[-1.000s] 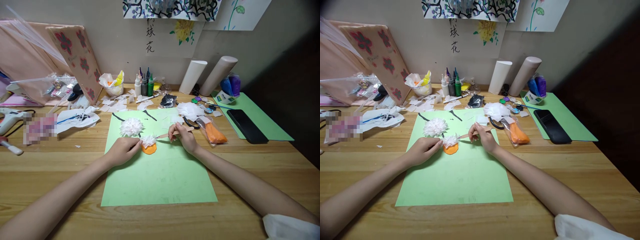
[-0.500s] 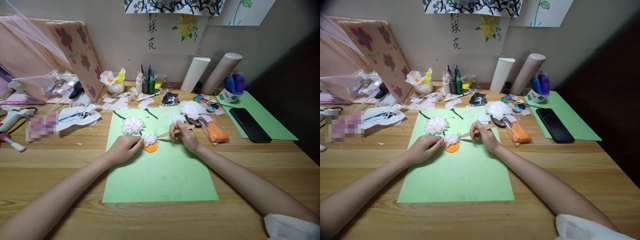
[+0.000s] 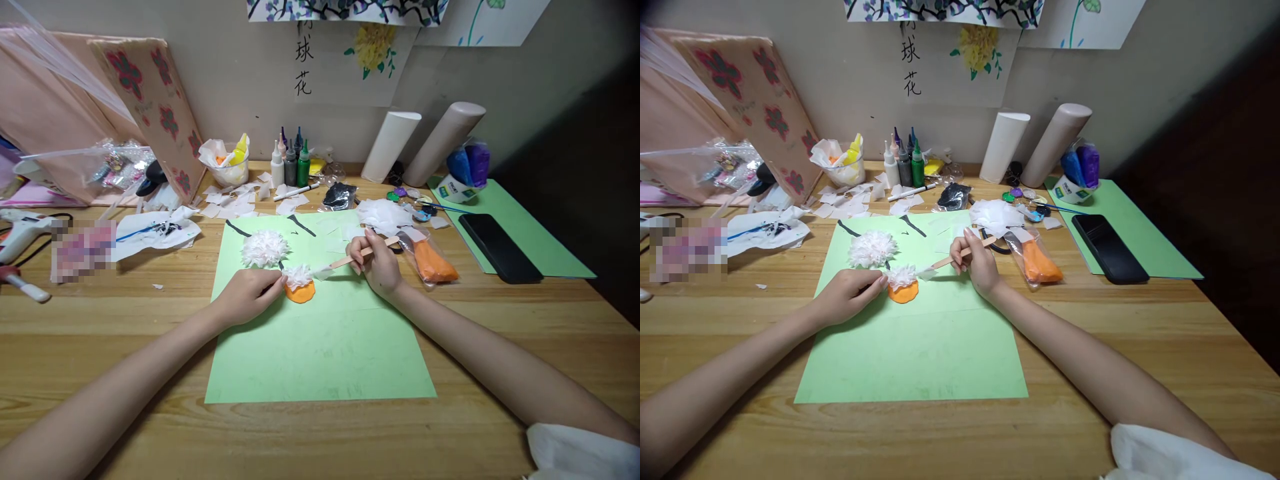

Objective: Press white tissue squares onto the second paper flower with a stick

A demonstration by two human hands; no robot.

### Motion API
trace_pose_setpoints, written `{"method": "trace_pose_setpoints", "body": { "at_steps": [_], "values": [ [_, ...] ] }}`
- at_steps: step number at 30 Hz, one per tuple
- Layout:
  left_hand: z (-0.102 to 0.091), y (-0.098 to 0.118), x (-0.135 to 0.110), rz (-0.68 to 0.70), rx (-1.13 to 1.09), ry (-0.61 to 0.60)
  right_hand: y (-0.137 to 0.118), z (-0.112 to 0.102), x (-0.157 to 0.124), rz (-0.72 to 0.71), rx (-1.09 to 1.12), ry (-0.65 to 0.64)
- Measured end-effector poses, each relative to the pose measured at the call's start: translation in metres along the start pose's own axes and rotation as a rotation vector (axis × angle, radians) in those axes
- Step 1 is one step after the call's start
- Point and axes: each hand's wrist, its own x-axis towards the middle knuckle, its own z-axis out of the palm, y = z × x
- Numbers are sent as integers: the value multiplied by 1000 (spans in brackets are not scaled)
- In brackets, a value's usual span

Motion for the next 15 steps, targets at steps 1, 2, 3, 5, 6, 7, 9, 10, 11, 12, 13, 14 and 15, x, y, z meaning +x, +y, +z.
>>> {"method": "trace_pose_setpoints", "body": {
  "at_steps": [1,2,3,5,6,7,9,10,11,12,13,14,15],
  "values": [
    [0,0,0,-2,0,-3,0,0,0,-6,8,11],
    [0,0,0,-4,1,-4,0,0,0,-16,12,23],
    [0,0,0,-6,2,-5,0,0,0,-28,13,37],
    [-1,1,0,-10,5,-7,-1,-1,-2,-58,9,62],
    [-1,1,1,-10,6,-7,-1,-1,-2,-75,8,71],
    [-1,1,1,-10,7,-8,-1,-1,-3,-88,9,75],
    [-1,1,1,-9,7,-10,-1,0,-4,-106,17,70],
    [-1,1,0,-8,7,-10,0,0,-5,-104,17,57],
    [-1,1,0,-8,7,-10,0,0,-5,-94,12,37],
    [0,0,0,-8,7,-9,1,0,-5,-79,2,11],
    [0,0,0,-9,8,-10,1,0,-5,-64,-11,-15],
    [0,0,0,-9,9,-11,2,0,-6,-52,-24,-39],
    [0,0,0,-9,10,-11,2,1,-6,-44,-35,-56]
  ]
}}
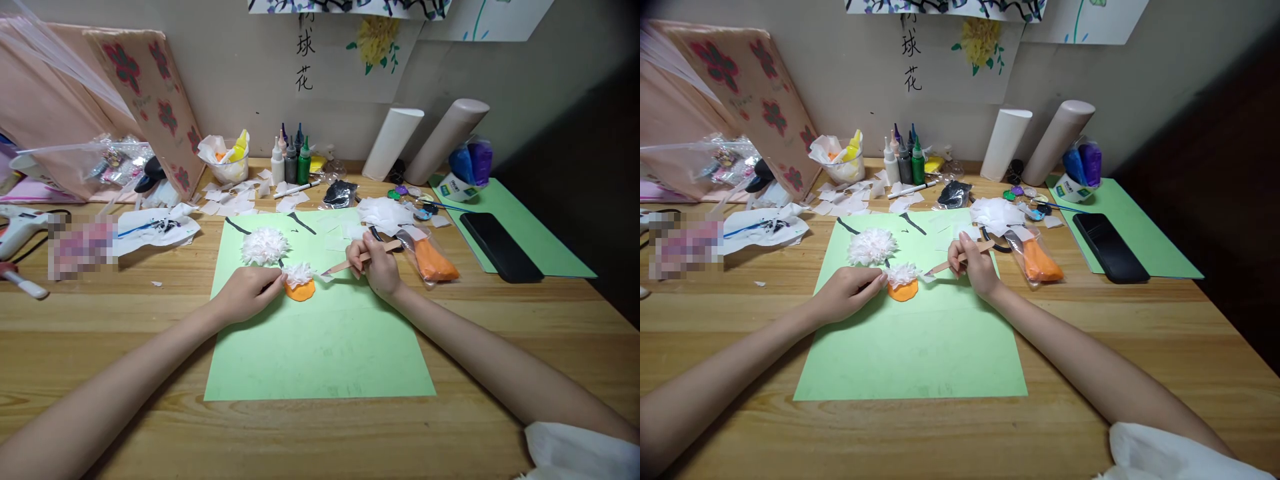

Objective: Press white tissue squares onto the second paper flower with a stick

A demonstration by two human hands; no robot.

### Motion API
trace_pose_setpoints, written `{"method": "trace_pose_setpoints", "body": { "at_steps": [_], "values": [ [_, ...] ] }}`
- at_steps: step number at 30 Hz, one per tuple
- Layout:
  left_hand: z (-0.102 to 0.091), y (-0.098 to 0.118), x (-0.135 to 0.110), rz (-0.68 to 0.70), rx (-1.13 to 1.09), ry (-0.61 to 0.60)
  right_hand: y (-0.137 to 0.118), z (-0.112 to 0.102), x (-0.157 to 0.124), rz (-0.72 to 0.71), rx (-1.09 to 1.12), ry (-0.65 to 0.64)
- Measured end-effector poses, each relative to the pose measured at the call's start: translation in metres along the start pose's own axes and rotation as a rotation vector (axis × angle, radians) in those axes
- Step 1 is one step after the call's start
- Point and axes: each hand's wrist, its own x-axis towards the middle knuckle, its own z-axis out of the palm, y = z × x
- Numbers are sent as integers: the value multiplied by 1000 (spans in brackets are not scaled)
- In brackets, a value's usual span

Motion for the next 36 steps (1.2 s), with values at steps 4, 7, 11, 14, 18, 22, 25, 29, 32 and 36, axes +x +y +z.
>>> {"method": "trace_pose_setpoints", "body": {
  "at_steps": [4,7,11,14,18,22,25,29,32,36],
  "values": [
    [-1,0,0,1,0,2,-1,1,-3,12,-38,-46],
    [-1,0,0,0,-3,-3,-5,2,-5,-21,-81,-42],
    [-1,0,0,-2,-1,-6,-9,5,-6,-88,-152,4],
    [0,1,0,-6,-2,-10,-10,7,-6,-63,-261,-95],
    [0,1,1,-3,1,-9,-7,8,-5,-77,-399,-249],
    [0,0,1,5,13,-2,-4,6,-5,-118,-449,-330],
    [0,-1,0,13,15,-4,-2,6,-6,-148,-434,-296],
    [0,-1,-1,11,18,-7,-4,7,-6,-133,-409,-246],
    [0,0,-1,8,19,-6,-8,8,-5,-98,-404,-313],
    [-1,0,0,0,17,-12,-10,9,-3,-50,-407,-398]
  ]
}}
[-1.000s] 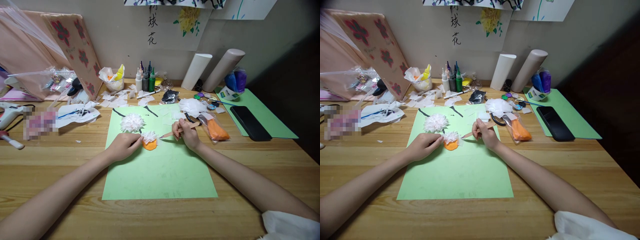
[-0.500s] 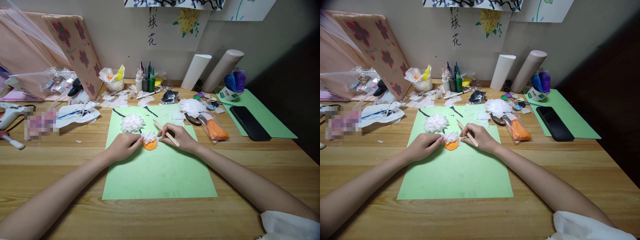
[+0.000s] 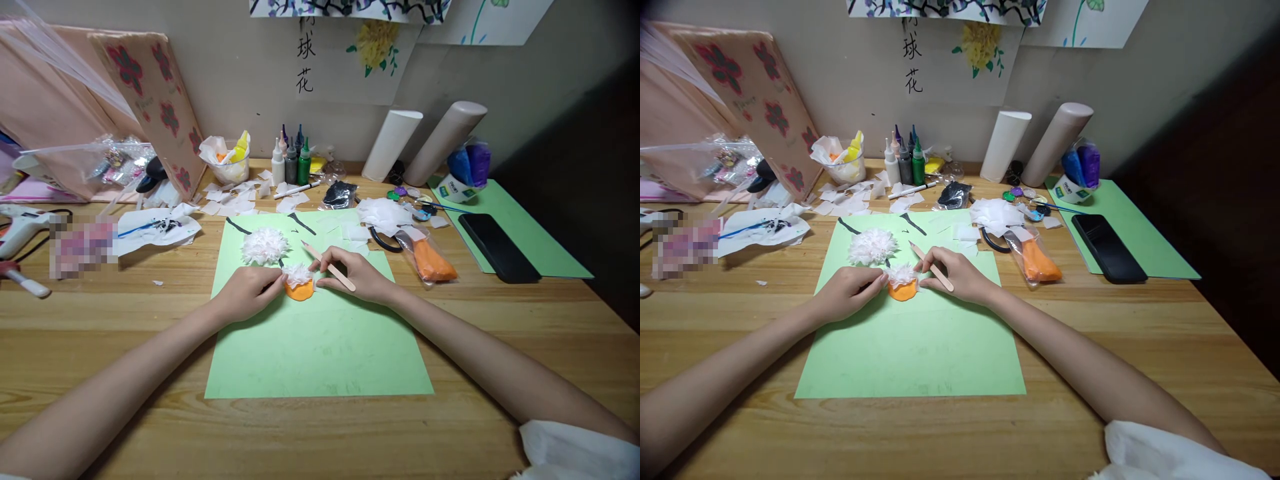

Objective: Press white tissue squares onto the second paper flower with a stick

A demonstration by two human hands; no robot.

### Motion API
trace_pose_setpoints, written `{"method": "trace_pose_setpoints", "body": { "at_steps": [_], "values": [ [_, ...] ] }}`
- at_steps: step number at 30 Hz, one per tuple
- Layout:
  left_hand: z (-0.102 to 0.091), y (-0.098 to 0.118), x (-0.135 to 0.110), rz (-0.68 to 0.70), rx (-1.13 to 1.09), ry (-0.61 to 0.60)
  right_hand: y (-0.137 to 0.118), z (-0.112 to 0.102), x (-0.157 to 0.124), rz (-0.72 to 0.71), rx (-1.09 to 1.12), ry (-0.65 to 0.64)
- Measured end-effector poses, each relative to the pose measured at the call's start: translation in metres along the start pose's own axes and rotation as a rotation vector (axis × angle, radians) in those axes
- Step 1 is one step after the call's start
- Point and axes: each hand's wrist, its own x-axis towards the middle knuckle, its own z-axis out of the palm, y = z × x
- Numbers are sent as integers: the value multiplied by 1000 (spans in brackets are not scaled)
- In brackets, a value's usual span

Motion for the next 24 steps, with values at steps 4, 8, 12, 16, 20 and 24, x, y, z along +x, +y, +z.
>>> {"method": "trace_pose_setpoints", "body": {
  "at_steps": [4,8,12,16,20,24],
  "values": [
    [0,1,-1,5,6,4,2,1,0,22,17,2],
    [0,0,0,13,-8,13,4,1,0,42,51,51],
    [-3,-2,2,29,-68,-7,3,1,-2,89,57,119],
    [-8,-5,2,48,-155,-80,-3,7,-9,136,87,165],
    [-9,-5,1,53,-173,-108,-9,13,-13,132,52,129],
    [-8,-3,1,76,-139,-110,-13,14,-11,110,-27,75]
  ]
}}
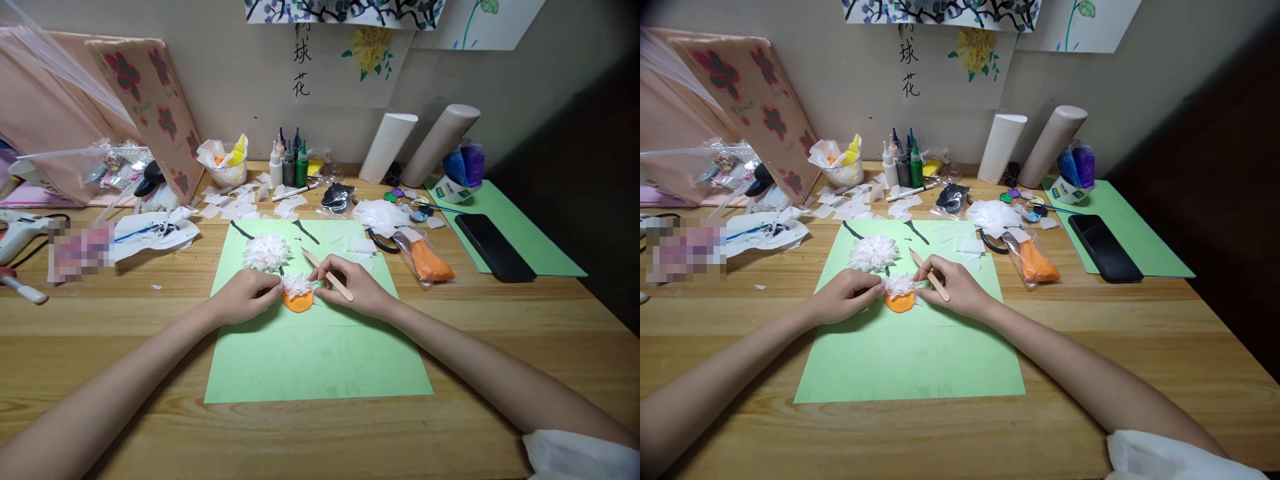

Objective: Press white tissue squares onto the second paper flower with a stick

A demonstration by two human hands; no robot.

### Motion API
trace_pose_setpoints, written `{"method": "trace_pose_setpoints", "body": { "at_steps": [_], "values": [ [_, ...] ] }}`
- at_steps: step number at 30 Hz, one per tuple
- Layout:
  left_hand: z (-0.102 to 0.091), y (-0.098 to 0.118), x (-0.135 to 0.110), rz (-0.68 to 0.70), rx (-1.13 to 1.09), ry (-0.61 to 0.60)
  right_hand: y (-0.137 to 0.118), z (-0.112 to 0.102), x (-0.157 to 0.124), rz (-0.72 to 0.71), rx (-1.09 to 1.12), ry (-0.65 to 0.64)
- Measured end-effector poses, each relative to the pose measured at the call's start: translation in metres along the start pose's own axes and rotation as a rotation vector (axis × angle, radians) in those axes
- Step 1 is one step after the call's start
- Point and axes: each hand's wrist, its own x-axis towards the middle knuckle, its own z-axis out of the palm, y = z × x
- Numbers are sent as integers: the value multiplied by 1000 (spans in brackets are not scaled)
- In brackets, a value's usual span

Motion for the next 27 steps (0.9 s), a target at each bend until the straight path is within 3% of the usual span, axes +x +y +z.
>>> {"method": "trace_pose_setpoints", "body": {
  "at_steps": [5,15,20,24,27],
  "values": [
    [1,0,0,16,11,11,1,-1,2,-39,-9,-38],
    [2,-2,-1,27,11,18,13,2,5,-8,172,105],
    [2,-1,-1,32,18,29,13,5,4,-24,185,117],
    [2,-1,0,38,13,25,9,2,4,-18,122,135],
    [2,-1,-1,40,25,23,5,-7,5,-6,-47,61]
  ]
}}
